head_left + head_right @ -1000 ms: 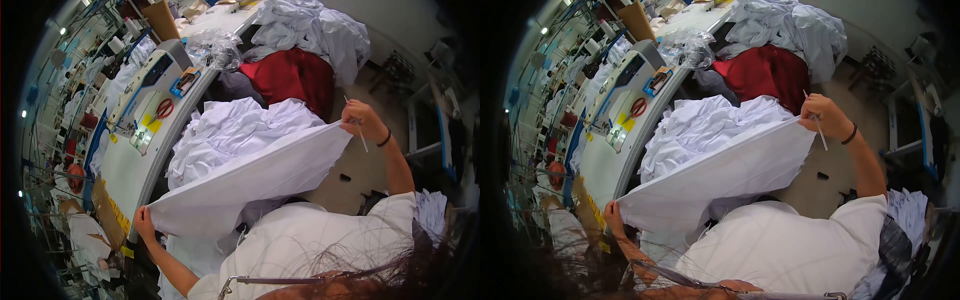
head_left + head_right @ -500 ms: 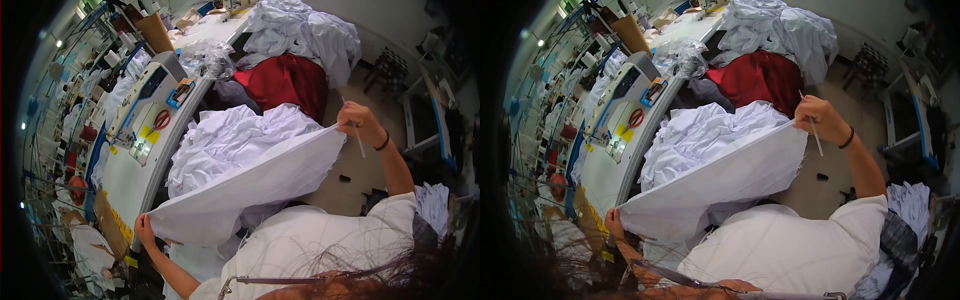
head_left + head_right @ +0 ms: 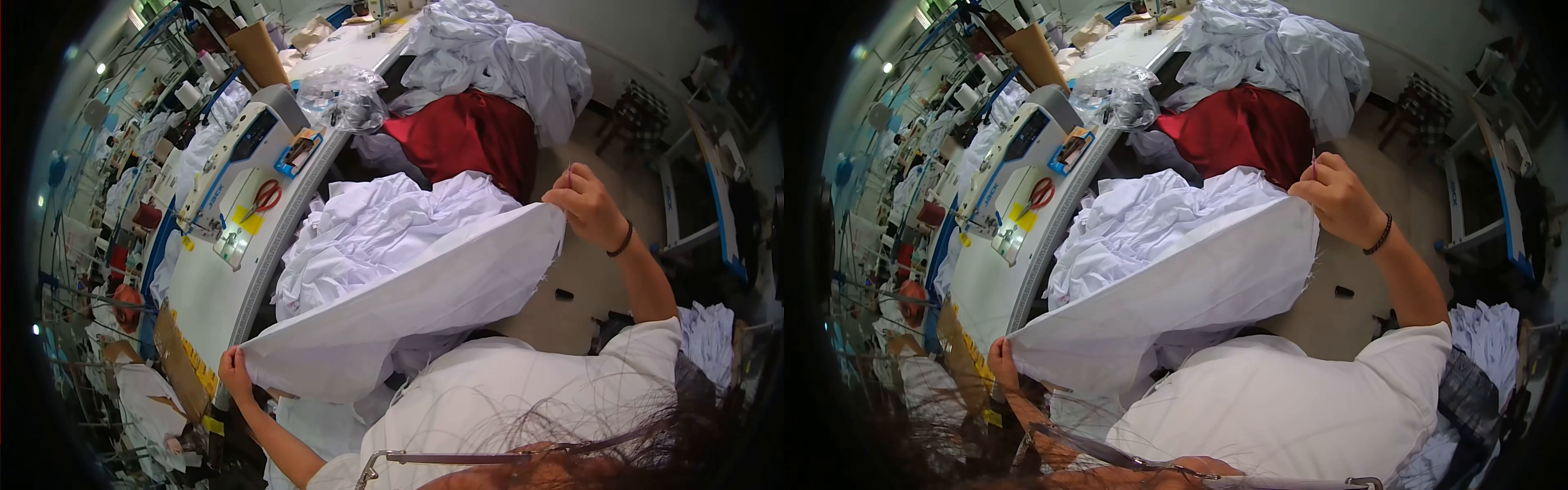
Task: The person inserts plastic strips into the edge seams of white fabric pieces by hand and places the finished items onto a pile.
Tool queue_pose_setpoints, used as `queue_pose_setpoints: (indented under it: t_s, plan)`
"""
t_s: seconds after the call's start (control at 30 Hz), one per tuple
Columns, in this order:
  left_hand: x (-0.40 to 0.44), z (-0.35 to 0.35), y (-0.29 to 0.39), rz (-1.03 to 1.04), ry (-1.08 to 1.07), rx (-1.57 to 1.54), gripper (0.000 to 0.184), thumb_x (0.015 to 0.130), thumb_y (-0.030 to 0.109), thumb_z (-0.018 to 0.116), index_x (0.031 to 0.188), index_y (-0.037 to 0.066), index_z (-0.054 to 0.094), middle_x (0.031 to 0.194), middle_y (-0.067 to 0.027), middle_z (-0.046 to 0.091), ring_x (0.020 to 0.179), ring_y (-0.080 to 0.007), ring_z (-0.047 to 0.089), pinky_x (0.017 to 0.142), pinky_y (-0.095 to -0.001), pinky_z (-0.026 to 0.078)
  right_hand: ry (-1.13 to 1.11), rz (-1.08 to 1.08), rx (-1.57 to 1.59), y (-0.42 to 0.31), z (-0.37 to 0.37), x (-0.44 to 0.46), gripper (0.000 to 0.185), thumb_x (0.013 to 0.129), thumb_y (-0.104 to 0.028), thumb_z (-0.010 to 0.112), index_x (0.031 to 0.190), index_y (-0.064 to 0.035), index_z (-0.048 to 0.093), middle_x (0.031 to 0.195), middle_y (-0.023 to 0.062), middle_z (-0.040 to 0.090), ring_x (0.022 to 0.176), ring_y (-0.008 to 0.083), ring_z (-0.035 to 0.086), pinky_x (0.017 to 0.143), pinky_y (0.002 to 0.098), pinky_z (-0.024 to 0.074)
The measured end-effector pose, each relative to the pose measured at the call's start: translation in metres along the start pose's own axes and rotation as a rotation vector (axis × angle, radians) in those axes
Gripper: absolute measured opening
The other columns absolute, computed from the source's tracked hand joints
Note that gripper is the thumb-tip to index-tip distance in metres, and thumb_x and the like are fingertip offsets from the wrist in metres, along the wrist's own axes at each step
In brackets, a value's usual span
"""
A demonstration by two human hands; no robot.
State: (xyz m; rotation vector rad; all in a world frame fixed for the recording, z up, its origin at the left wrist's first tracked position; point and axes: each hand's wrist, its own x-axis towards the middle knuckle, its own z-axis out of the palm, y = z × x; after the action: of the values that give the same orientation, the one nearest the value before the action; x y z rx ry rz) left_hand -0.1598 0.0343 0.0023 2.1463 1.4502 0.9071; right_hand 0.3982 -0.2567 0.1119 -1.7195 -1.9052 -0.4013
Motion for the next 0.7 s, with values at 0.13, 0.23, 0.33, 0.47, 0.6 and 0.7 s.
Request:
queue_pose_setpoints:
  t_s: [0.13,0.23,0.33,0.47,0.6,0.7]
  plan:
    - [0.003,0.001,0.005,0.034,-0.001,0.028,0.013,0.082,0.011,0.052,0.083,-0.001,0.057,0.074,-0.0078,0.057,0.066,-0.0158,0.051,0.062,-0.0259,0.042,0.053,-0.089,-0.285,-0.001,-0.001,0.001,0.013,0.065,0.003,0.055,0.074,-0.0061,0.054,0.069,0.0041,0.049,0.070,0.0221,0.047,0.073,0.0322,0.0391]
    - [0.005,-0.002,0.033,-0.045,0.066,-0.051,0.014,0.082,0.012,0.052,0.085,-0.001,0.057,0.075,-0.0066,0.057,0.067,-0.0145,0.050,0.062,-0.0250,0.041,0.233,-0.107,-0.685,0.018,-0.014,0.008,0.009,0.071,-0.001,0.051,0.076,-0.0080,0.052,0.072,0.0041,0.046,0.074,0.0234,0.048,0.076,0.0353,0.0370]
    - [0.015,-0.017,0.078,-0.068,0.273,-0.146,0.017,0.082,0.014,0.052,0.089,-0.001,0.057,0.077,-0.0058,0.057,0.069,-0.0131,0.050,0.065,-0.0247,0.041,0.362,-0.043,-0.723,0.032,-0.057,0.035,0.007,0.079,-0.001,0.050,0.083,-0.0061,0.053,0.084,0.0087,0.054,0.078,0.0250,0.051,0.070,0.0372,0.0403]
    - [0.046,-0.051,0.120,-0.016,0.044,0.072,0.019,0.082,0.017,0.053,0.085,-0.001,0.057,0.073,-0.0070,0.058,0.066,-0.0131,0.051,0.065,-0.0235,0.041,0.157,0.630,-0.899,0.013,-0.095,0.131,0.008,0.079,-0.010,0.052,0.078,-0.0027,0.054,0.075,0.0113,0.054,0.070,0.0256,0.050,0.063,0.0350,0.0396]
    - [0.050,-0.123,0.136,-0.094,0.261,-0.292,0.018,0.086,0.021,0.051,0.093,0.005,0.058,0.073,0.0044,0.053,0.064,-0.0050,0.044,0.056,-0.0198,0.037,0.564,-0.065,-0.656,0.027,-0.096,0.124,0.014,0.077,-0.006,0.046,0.077,0.0003,0.059,0.072,0.0137,0.057,0.068,0.0311,0.051,0.066,0.0393,0.0407]
    - [0.018,-0.165,0.114,-0.159,0.297,-0.452,0.021,0.087,0.021,0.050,0.099,0.005,0.056,0.080,0.0038,0.054,0.066,-0.0032,0.044,0.057,-0.0165,0.035,0.569,-0.002,-0.304,0.004,-0.085,0.137,0.018,0.076,-0.003,0.041,0.079,0.0014,0.058,0.066,0.0094,0.052,0.061,0.0232,0.048,0.061,0.0322,0.0406]
